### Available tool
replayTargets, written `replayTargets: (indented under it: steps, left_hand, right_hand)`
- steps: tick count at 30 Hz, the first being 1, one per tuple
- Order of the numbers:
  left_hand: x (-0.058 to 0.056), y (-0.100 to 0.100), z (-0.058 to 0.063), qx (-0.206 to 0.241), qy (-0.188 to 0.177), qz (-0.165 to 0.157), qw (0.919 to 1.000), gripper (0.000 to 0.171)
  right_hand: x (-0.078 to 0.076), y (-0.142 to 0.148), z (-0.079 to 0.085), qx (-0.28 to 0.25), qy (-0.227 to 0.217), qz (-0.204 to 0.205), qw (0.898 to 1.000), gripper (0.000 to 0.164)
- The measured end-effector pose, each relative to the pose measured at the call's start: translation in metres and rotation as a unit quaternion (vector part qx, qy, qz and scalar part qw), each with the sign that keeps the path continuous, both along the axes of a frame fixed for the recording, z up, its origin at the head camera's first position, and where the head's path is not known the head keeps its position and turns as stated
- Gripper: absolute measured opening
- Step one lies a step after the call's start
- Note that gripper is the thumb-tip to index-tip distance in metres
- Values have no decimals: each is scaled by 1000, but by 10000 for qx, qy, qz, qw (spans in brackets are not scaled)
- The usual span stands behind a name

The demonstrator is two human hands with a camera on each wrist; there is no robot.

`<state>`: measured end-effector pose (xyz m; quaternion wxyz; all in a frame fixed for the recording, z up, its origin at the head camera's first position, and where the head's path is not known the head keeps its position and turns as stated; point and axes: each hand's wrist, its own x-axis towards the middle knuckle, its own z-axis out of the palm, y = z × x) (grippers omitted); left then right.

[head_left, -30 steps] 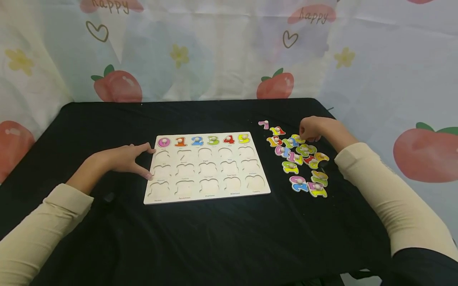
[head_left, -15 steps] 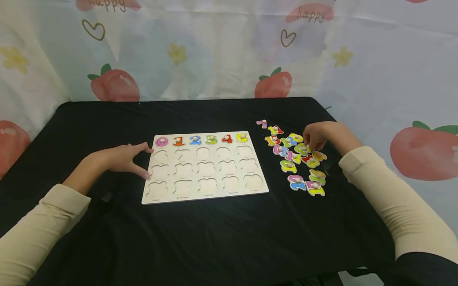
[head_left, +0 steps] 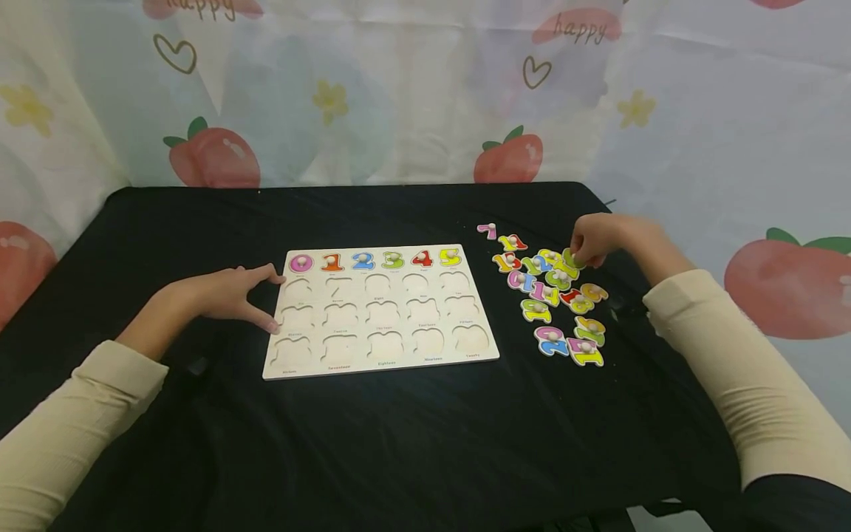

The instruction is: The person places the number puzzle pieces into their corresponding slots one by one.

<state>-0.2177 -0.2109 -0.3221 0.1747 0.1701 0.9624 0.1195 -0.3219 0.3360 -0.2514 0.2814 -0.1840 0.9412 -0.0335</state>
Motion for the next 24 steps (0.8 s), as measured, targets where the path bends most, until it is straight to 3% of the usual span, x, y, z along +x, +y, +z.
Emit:
replayTargets:
  steps: [6,11,20,24]
  left_hand:
    - [0,0,0,2,-17,36,10000,99]
    - [0,2,0,30,-9,68,10000,97]
    - [-1,5,2,30,35,39,10000,95]
    - [-1,5,4,9,27,33,10000,95]
  right_hand:
    - [1,-16,16,-473,532,294,9970,20]
    - [3,-39,23,-436,885,487,9939,19]
    - [10,-89,17,-402,1035,1021,9886,8]
    - [11,-120,13,-325,1052,1232,9863,14]
